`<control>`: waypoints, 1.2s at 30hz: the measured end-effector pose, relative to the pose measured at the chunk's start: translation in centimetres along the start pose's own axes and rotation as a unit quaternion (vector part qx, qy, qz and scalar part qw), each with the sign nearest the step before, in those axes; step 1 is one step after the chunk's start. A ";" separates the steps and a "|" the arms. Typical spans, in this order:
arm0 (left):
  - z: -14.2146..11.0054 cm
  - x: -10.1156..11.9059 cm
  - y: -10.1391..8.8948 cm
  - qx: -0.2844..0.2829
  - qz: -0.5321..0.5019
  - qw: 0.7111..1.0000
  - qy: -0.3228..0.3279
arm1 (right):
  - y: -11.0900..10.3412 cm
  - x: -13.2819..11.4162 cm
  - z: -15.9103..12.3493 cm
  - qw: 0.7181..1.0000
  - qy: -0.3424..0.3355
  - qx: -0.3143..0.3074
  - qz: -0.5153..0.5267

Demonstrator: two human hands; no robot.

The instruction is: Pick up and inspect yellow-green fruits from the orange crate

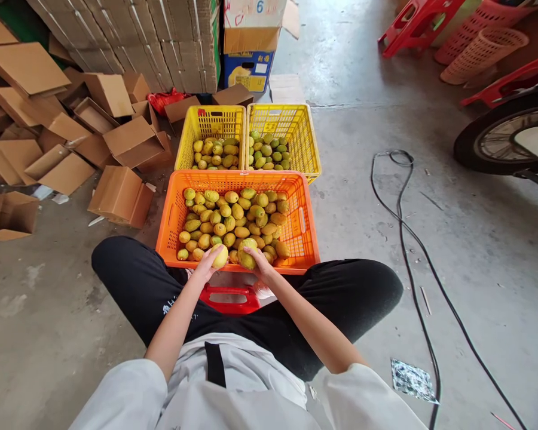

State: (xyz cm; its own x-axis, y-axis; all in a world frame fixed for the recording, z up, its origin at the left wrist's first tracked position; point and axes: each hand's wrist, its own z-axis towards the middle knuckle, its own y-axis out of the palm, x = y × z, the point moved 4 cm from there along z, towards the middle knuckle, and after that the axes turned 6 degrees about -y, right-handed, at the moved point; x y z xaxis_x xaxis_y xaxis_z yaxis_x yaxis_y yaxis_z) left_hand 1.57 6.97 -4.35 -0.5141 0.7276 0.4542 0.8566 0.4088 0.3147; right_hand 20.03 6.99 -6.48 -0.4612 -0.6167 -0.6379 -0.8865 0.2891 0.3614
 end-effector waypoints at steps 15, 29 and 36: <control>0.6 0.2 -0.2 0.057 -0.032 0.998 -0.003 | 0.3 0.2 -0.1 0.999 0.030 -0.025 0.035; 0.8 -0.3 -0.4 0.049 -0.004 0.998 -0.039 | 0.2 -0.2 -0.1 0.999 -0.028 -0.021 0.006; -0.5 -0.2 0.1 0.017 0.039 0.999 0.015 | 0.3 -0.5 0.0 1.000 0.003 -0.012 0.020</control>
State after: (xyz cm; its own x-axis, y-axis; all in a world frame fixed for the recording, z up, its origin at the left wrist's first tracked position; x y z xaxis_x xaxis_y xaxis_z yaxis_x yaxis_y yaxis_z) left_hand 1.75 6.60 -3.97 -0.4459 0.7416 0.5012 0.8951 0.3697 0.2493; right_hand 19.99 7.35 -6.02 -0.4964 -0.6088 -0.6188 -0.8659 0.2969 0.4025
